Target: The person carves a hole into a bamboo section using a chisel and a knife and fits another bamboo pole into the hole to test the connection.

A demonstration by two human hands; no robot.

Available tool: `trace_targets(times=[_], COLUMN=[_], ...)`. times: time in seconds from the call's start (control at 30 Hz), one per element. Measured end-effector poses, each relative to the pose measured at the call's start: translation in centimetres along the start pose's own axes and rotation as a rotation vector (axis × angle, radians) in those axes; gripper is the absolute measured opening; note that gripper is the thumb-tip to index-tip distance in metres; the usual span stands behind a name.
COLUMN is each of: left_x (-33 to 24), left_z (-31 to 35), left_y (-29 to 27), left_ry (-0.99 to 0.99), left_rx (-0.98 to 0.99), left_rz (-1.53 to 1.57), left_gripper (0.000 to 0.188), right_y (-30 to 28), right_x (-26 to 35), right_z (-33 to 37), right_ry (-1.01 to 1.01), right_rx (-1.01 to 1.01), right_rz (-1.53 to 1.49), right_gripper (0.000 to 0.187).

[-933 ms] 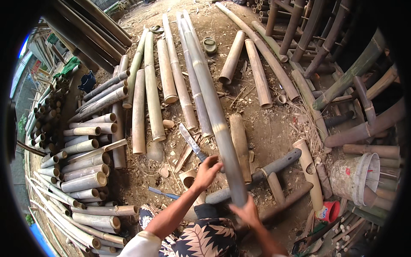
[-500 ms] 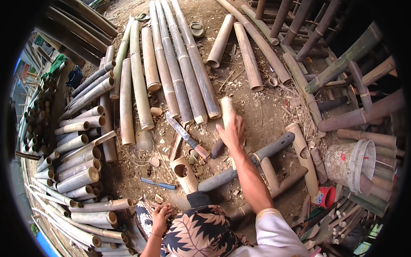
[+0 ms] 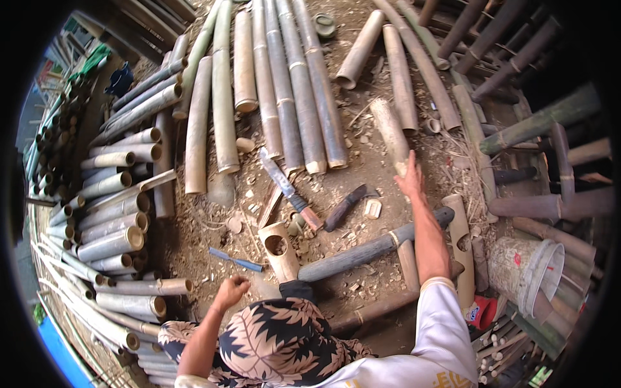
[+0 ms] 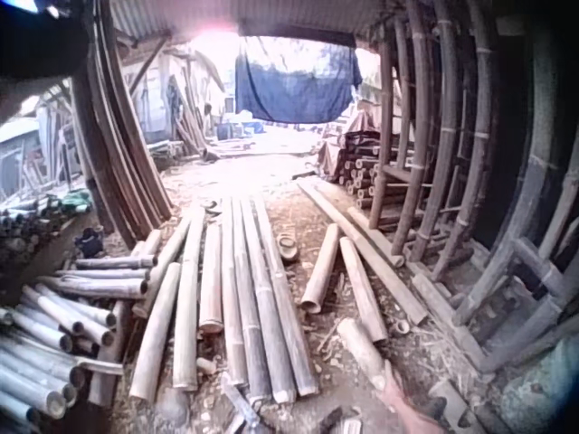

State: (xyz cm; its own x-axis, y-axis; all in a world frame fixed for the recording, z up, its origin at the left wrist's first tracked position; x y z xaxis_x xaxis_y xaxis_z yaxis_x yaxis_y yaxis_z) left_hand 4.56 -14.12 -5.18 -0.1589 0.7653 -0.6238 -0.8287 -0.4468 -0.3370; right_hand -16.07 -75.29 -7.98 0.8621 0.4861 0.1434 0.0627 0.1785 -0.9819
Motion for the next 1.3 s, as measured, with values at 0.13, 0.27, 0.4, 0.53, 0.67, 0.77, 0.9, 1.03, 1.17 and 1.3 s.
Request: trace_targets(times=[0.13, 0.27, 0.4, 0.53, 0.67, 0.77, 0.9, 1.03, 1.17, 1.3], left_x=[0.4, -2.1, -4.8, -6.7, -9.1, -12.2, -12.8, -12.8, -12.4, -12.0], left_z=[-2.5, -2.8, -1.9, -0.2, 0.8, 1.0, -0.1, -1.9, -5.6, -5.6], left_y=[-3.9, -4.2, 0.3, 6.7, 10.8, 12.1, 15.3, 17.2, 17.2, 17.4], left_ry=[-0.003, 0.012, -0.051, 0.031, -0.069, -0.049, -0.104, -0.385, -0.445, -0.682], left_rx=[-0.065, -0.066, 0.213, 0.459, 0.612, 0.708, 0.758, 0.404, 0.391, 0.235], left_rz=[-0.368, -0.267, -0.201, 0.115, 0.536, 0.847, 1.304, 1.808, 2.282, 2.275], left_gripper=[0.034, 0.035, 0.032, 0.029, 0.051, 0.069, 0.082, 0.071, 0.052, 0.030], right_y=[3.7, 6.4, 10.1, 9.3, 4.1, -4.1, -6.3, -2.5, 0.6, 2.8], right_x=[4.5, 12.6, 14.1, 12.9, 10.0, 16.3, 24.0, 30.0, 33.6, 33.2], right_z=[2.8, 9.8, 10.2, 10.4, 13.2, 15.4, 17.4, 18.8, 17.9, 16.9], right_ry=[0.023, 0.332, 0.486, 0.557, 0.513, 0.203, -0.526, -1.069, -1.383, -1.471], right_rx=[-0.213, 0.298, 0.202, 0.072, 0.306, 0.722, 1.080, 1.104, 1.042, 1.154], right_rz=[0.282, -0.078, -0.221, -0.400, -1.184, -1.155, -0.185, 0.335, 0.564, 0.367], right_gripper=[0.072, 0.079, 0.090, 0.101, 0.032, 0.038, 0.052, 0.037, 0.020, 0.018])
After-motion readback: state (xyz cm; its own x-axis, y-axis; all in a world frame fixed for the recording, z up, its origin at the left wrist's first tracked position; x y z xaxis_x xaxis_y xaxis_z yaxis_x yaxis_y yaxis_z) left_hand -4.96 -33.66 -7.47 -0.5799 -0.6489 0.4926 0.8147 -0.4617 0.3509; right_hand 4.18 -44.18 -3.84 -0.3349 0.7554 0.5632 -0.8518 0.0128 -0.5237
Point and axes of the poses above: each hand's wrist, its own z-axis away from the middle knuckle, its own y-axis out of the palm, x = y × z, the point moved 5 cm from there along -z, towards the middle knuckle, and after that the axes turned 10 degrees about z, right-handed, at the moved point
